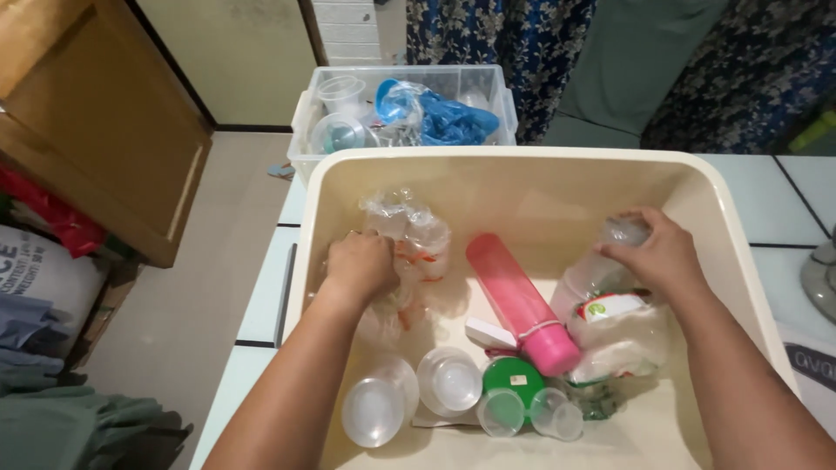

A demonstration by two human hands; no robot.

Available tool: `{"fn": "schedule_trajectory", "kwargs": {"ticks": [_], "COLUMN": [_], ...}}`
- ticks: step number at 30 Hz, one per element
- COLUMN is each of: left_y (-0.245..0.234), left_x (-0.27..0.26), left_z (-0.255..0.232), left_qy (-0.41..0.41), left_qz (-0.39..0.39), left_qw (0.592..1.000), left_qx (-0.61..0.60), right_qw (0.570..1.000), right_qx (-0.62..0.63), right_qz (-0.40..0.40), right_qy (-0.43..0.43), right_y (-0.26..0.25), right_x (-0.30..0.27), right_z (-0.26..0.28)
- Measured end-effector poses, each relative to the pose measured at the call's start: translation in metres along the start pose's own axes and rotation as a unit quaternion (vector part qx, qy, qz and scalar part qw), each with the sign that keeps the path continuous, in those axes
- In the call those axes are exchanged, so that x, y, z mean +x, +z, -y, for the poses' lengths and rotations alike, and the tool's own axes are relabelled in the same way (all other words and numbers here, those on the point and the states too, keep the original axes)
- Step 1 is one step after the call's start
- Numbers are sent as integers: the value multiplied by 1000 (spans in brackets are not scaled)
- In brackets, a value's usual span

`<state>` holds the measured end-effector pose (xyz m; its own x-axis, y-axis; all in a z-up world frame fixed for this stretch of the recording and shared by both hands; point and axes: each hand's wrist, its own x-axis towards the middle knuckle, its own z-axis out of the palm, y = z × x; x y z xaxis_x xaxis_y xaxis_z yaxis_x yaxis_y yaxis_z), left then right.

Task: Organizing and sorting various plastic containers, papers, and household items into a large bin.

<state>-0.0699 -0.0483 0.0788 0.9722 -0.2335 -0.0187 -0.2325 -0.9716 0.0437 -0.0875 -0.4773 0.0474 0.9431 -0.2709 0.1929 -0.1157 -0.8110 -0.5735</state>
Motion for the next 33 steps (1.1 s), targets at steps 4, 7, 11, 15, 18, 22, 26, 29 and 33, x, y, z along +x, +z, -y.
{"fn": "schedule_trajectory", "kwargs": {"ticks": [4, 7, 11, 15, 18, 22, 26, 29, 33], "left_y": [17, 23, 31, -3, -33, -35, -31, -28, 11], "left_x": [15, 23, 34, 23, 11, 11, 15, 22, 57], "left_z": [10, 15, 19, 6, -10, -20, -35, -43, -29], "left_qy": [-2, 7, 24, 14, 10, 82, 259, 293, 123], "left_qz": [-7, 33, 14, 9, -4, -138, -186, -138, 58], "left_qw": [1000, 999, 998, 996, 997, 982, 878, 834, 731], "left_qx": [-9, -15, -62, -84, -75, -96, -357, -446, -669], "right_qw": [995, 984, 924, 829, 769, 716, 653, 636, 694], "right_qx": [56, 63, 288, 471, 574, 650, 723, 742, 708], "right_qz": [-65, -148, -217, -272, -277, -254, -213, -162, -108], "right_qy": [-48, -73, -129, -130, -48, -18, 74, 135, 69], "right_y": [-20, -36, -46, -49, -55, -54, -55, -42, -26], "right_x": [-3, 3, 19, 36, 38, 42, 31, 31, 28], "right_z": [29, 34, 15, -6, -10, -12, 34, 57, 77]}}
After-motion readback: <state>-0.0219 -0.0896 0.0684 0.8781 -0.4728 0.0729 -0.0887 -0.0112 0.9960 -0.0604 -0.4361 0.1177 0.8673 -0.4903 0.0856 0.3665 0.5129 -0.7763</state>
